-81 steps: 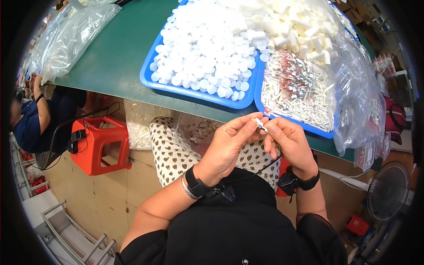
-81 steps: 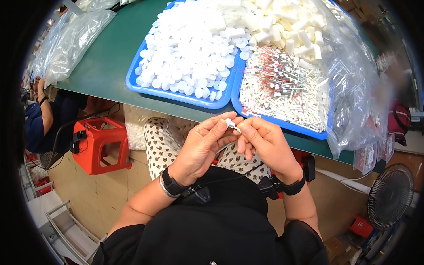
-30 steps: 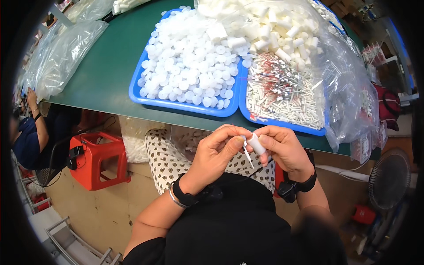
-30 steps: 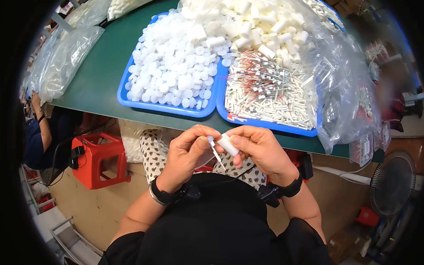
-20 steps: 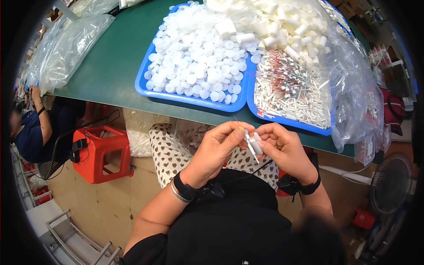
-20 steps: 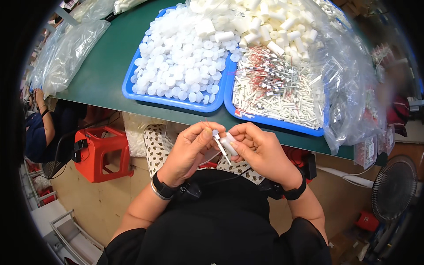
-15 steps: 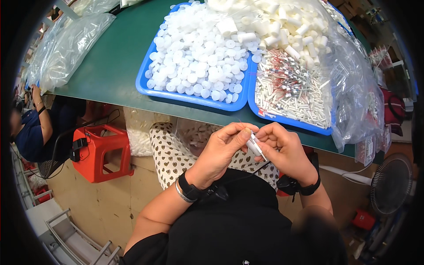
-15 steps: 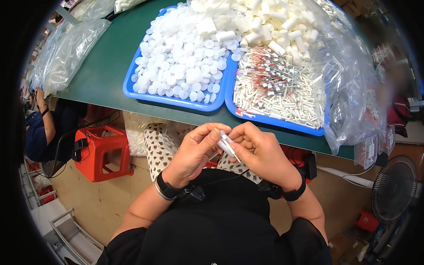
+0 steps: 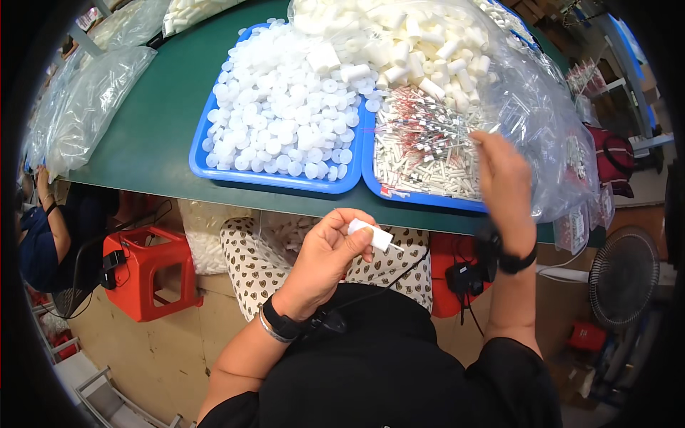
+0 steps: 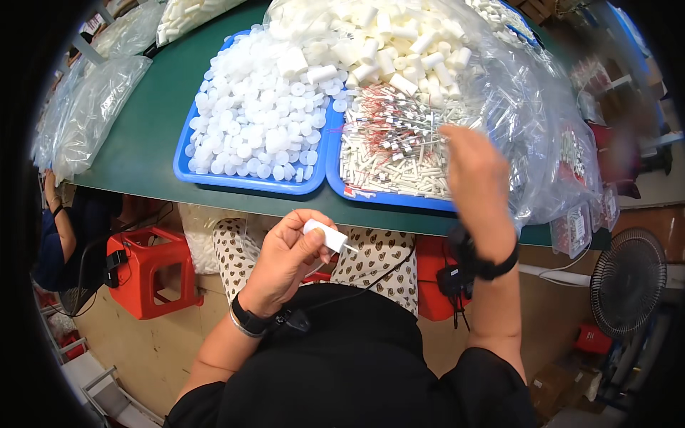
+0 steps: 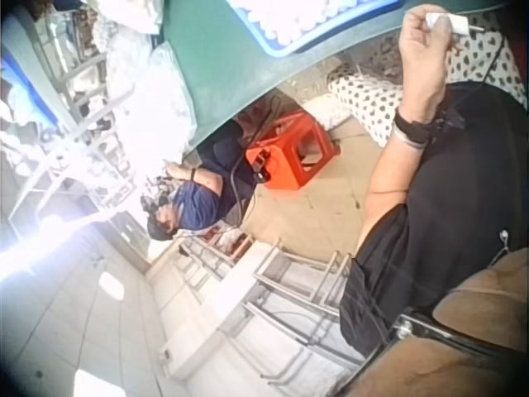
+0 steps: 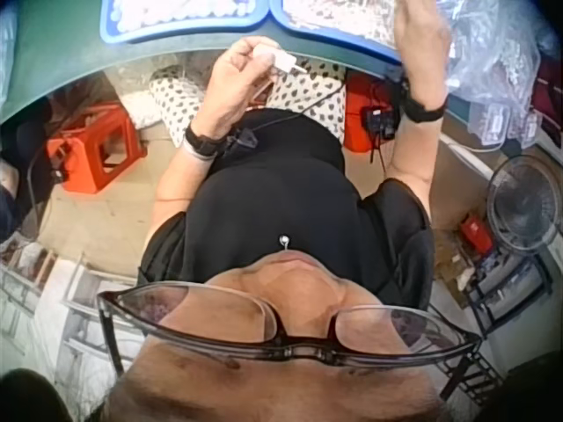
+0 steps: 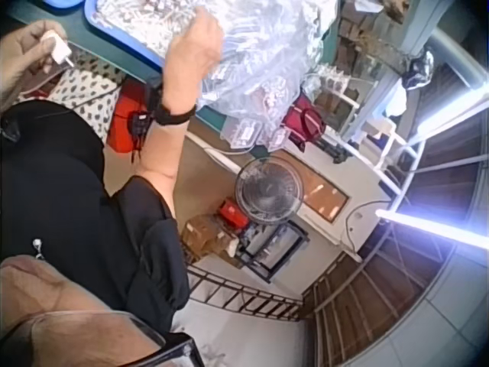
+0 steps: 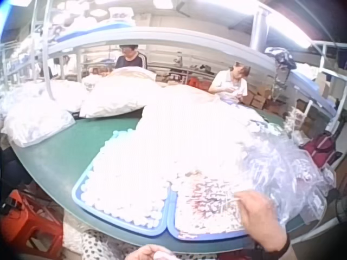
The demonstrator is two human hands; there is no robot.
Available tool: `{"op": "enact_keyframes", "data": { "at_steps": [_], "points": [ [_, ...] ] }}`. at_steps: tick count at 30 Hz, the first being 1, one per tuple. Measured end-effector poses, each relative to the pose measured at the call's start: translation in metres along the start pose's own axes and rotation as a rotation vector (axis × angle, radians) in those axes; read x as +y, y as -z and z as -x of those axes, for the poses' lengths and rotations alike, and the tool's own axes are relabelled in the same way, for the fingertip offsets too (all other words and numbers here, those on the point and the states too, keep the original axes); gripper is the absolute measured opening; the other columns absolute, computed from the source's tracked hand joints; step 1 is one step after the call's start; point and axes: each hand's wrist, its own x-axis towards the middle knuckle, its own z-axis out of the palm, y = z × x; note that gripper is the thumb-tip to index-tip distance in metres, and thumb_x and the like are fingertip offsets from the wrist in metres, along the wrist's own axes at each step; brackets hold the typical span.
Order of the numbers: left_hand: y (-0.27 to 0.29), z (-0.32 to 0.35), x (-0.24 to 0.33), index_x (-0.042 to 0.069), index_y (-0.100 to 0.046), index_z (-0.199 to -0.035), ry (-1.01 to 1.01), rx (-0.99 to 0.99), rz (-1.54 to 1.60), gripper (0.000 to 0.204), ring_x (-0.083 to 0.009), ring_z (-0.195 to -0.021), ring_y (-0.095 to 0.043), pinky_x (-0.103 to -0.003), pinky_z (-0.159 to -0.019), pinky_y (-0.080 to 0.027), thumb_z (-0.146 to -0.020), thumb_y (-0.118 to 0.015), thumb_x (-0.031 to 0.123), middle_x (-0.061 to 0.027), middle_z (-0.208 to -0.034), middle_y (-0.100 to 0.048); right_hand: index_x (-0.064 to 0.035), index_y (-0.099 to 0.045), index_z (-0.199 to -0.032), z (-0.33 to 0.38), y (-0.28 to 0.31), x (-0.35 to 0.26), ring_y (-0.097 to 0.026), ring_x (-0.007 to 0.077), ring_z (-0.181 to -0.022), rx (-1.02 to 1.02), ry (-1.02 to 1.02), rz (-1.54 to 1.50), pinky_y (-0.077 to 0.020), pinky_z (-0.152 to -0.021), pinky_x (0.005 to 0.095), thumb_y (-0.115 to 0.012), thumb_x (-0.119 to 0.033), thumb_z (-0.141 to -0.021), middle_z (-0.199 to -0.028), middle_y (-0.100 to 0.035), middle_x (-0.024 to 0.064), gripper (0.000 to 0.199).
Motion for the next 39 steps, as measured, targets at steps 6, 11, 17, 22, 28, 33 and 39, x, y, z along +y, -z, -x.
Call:
{"op": "enact_keyframes", "data": {
  "at_steps": [6,11,17,22,28,33,39],
  "points": [
    [-0.01,-0.001,0.002,0.005,-0.048,-0.12,0.13,-0.136,0.172,0.024,-0.0115,-0.072,-0.06,-0.024,-0.064,-0.052,-0.103,-0.048,0.021,-0.0144,-0.103,-0.065,-0.0019,-0.062,-0.107,-0.014,-0.01,0.067,-0.056,0.033,-0.104,-0.181,0.069,0.317,-0.048,-0.087,0.0408,-0.053,0.008,-0.076,-0.111,-0.062,0.0136,0.034],
    [-0.009,-0.003,0.011,0.001,-0.054,-0.113,0.08,-0.073,0.181,0.022,-0.0118,-0.073,-0.058,-0.026,-0.069,-0.051,-0.102,-0.049,0.02,-0.014,-0.103,-0.064,-0.001,-0.06,-0.11,-0.015,-0.002,0.052,-0.055,0.0357,-0.108,0.032,0.058,0.139,-0.0468,-0.089,0.0419,-0.056,0.005,-0.083,-0.111,-0.062,0.0161,0.028],
    [-0.004,-0.01,0.008,0.0,-0.056,-0.105,-0.028,-0.035,0.275,0.021,-0.0113,-0.078,-0.057,-0.026,-0.076,-0.05,-0.103,-0.051,0.021,-0.0121,-0.103,-0.062,0.0001,-0.06,-0.114,0.023,0.019,-0.049,-0.062,0.0283,-0.083,-0.281,0.102,-0.557,-0.0502,-0.075,0.0362,-0.071,0.0,-0.081,-0.1,-0.065,0.0151,0.034],
    [-0.009,-0.009,0.004,0.004,-0.053,-0.104,-0.156,0.07,0.186,0.014,-0.0105,-0.081,-0.056,-0.026,-0.081,-0.048,-0.102,-0.052,0.017,-0.0117,-0.109,-0.06,0.001,-0.06,-0.109,0.034,-0.002,-0.076,-0.061,0.0307,-0.083,-0.235,0.228,-0.565,-0.0497,-0.071,0.0384,-0.073,-0.002,-0.079,-0.092,-0.064,0.0134,0.033],
    [-0.012,-0.006,-0.005,0.003,-0.051,-0.11,-0.334,0.107,-0.06,0.014,-0.0081,-0.087,-0.053,-0.025,-0.082,-0.046,-0.103,-0.05,0.015,-0.0088,-0.114,-0.058,0.0023,-0.059,-0.11,0.045,-0.017,-0.089,-0.062,0.0283,-0.073,-0.239,0.161,-0.649,-0.0497,-0.063,0.0365,-0.071,-0.002,-0.082,-0.089,-0.063,0.0138,0.031],
    [-0.013,-0.005,-0.015,0.002,-0.05,-0.113,-0.591,0.237,-0.496,0.015,-0.0097,-0.093,-0.053,-0.026,-0.084,-0.047,-0.103,-0.048,0.013,-0.0092,-0.12,-0.053,0.0038,-0.057,-0.11,0.056,-0.029,-0.102,-0.063,0.0269,-0.07,-0.248,-0.022,-0.752,-0.0502,-0.061,0.0353,-0.069,0.0,-0.084,-0.089,-0.063,0.0157,0.029],
    [-0.007,-0.003,-0.022,0.003,-0.05,-0.114,-0.484,0.185,-0.44,0.015,-0.0059,-0.082,-0.049,-0.023,-0.07,-0.045,-0.102,-0.05,0.012,-0.0054,-0.11,-0.054,0.0044,-0.056,-0.112,0.056,-0.04,-0.093,-0.064,0.0309,-0.073,-0.176,0.131,-0.692,-0.0513,-0.063,0.037,-0.069,0.0,-0.084,-0.09,-0.062,0.0168,0.031]
  ]
}}
